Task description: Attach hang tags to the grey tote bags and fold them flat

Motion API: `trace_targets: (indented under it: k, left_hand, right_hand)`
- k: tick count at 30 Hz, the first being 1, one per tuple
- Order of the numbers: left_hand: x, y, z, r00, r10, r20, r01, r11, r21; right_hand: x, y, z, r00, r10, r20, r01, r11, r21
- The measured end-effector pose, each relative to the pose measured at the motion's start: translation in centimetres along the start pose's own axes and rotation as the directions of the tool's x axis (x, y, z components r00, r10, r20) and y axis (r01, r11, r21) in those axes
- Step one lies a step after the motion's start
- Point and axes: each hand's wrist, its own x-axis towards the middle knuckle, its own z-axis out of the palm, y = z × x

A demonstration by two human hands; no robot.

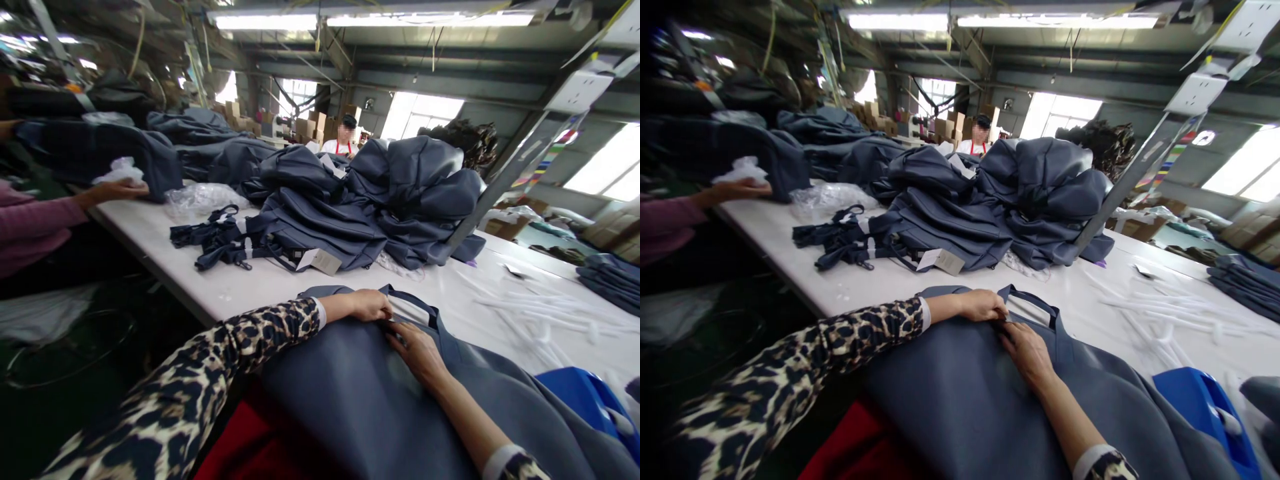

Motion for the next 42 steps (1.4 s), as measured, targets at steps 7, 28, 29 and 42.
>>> trace_targets:
  k: [7, 28, 29, 42]
  left_hand:
    - [-2.5, 1.0, 2.5, 0.998, 0.06, -0.03, -0.054, 0.982, 0.182]
    - [-5.4, 1.8, 4.0, 0.981, 0.036, 0.193, -0.103, 0.931, 0.351]
    - [-5.4, 1.6, 4.2, 0.979, 0.025, 0.202, -0.1, 0.924, 0.37]
    - [-1.8, -1.6, 3.1, 0.974, 0.012, 0.227, -0.127, 0.855, 0.502]
  right_hand:
    - [-1.5, 0.6, -1.2, 0.999, -0.036, 0.012, 0.037, 0.994, -0.099]
    - [-3.4, -4.7, -7.3, 0.994, -0.042, 0.096, 0.03, 0.992, 0.122]
    - [-4.6, -5.4, -8.2, 0.995, -0.035, 0.093, 0.024, 0.992, 0.121]
    - [-17.0, -6.1, -4.8, 0.983, 0.087, 0.162, -0.081, 0.996, -0.042]
